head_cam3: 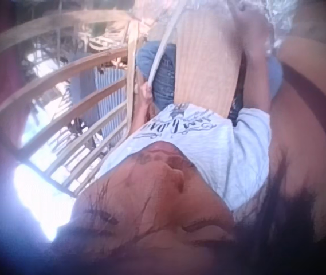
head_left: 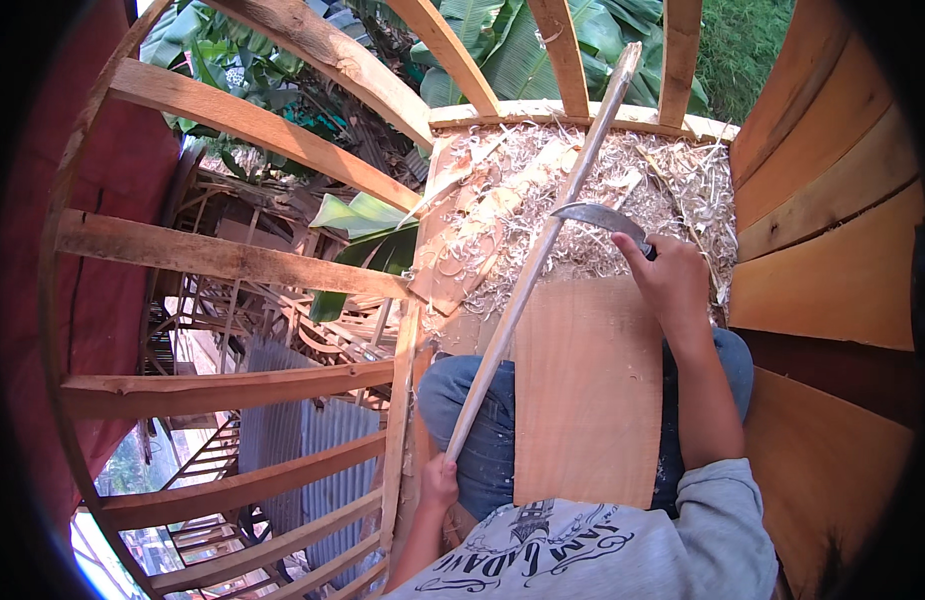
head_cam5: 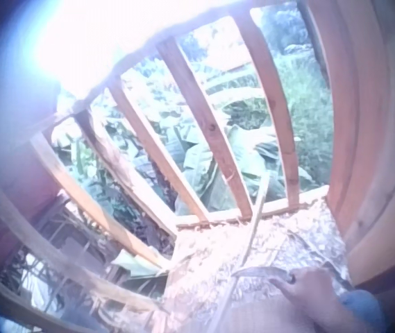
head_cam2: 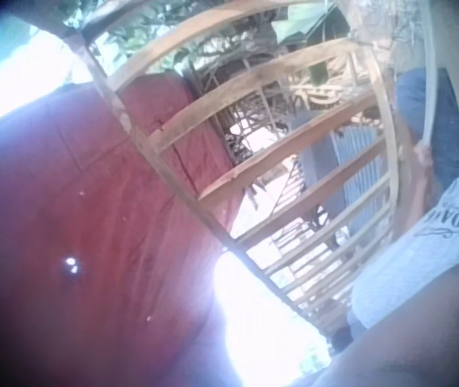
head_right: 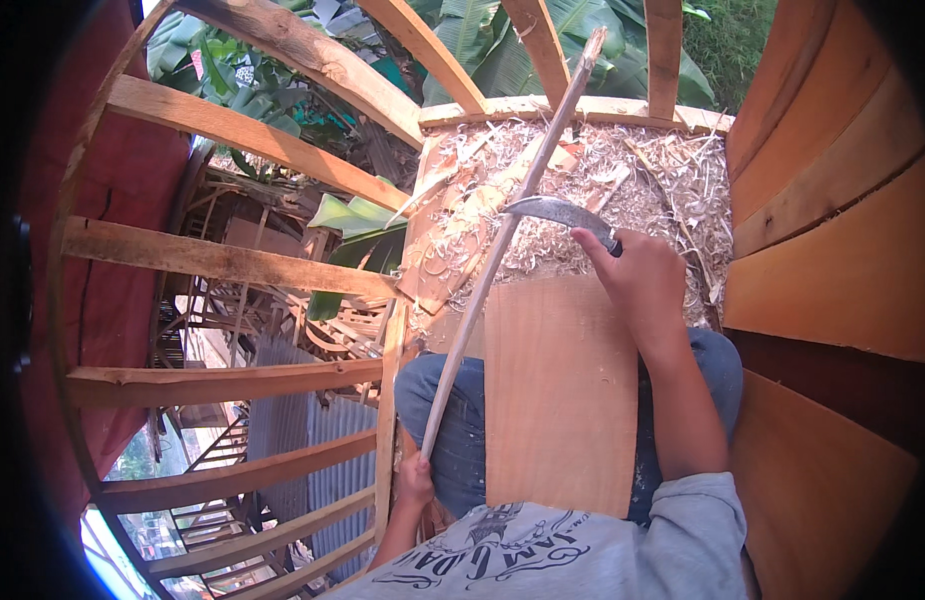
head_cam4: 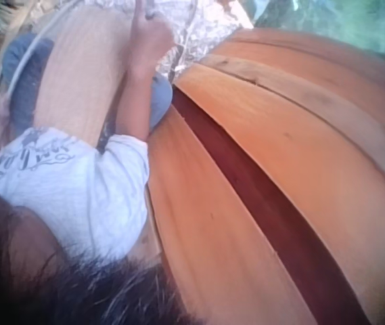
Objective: The person sits cross-legged on a wooden platform and uses a curved knife to shave a long wooden stick. They hold the stick with their left hand and repeatedly scrape the blade along its length to remove bark and smooth the surface, producing wood shavings.
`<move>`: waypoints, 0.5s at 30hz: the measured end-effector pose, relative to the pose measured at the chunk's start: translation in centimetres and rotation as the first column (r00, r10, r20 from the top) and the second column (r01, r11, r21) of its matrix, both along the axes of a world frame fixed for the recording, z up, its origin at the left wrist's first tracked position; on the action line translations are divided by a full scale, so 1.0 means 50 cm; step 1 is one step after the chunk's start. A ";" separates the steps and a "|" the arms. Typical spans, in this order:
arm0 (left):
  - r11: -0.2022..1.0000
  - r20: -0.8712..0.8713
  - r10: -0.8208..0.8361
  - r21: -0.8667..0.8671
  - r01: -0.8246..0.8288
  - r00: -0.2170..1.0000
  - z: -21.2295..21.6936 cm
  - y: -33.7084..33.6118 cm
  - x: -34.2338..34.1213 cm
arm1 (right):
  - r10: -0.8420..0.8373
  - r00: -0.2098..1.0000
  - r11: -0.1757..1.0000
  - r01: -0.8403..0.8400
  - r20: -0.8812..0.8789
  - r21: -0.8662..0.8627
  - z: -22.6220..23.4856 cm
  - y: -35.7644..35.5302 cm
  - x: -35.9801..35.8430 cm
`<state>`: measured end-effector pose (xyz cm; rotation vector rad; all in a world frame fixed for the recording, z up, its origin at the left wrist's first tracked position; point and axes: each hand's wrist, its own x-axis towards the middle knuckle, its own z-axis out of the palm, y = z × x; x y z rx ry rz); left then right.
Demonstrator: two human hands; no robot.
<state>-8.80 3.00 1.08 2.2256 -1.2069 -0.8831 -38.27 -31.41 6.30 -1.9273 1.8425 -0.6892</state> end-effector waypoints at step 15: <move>0.999 -0.029 0.005 0.045 -0.004 1.000 0.019 -0.012 -0.006 | 0.181 0.978 0.983 -0.180 -0.098 0.022 -0.031 0.020 0.053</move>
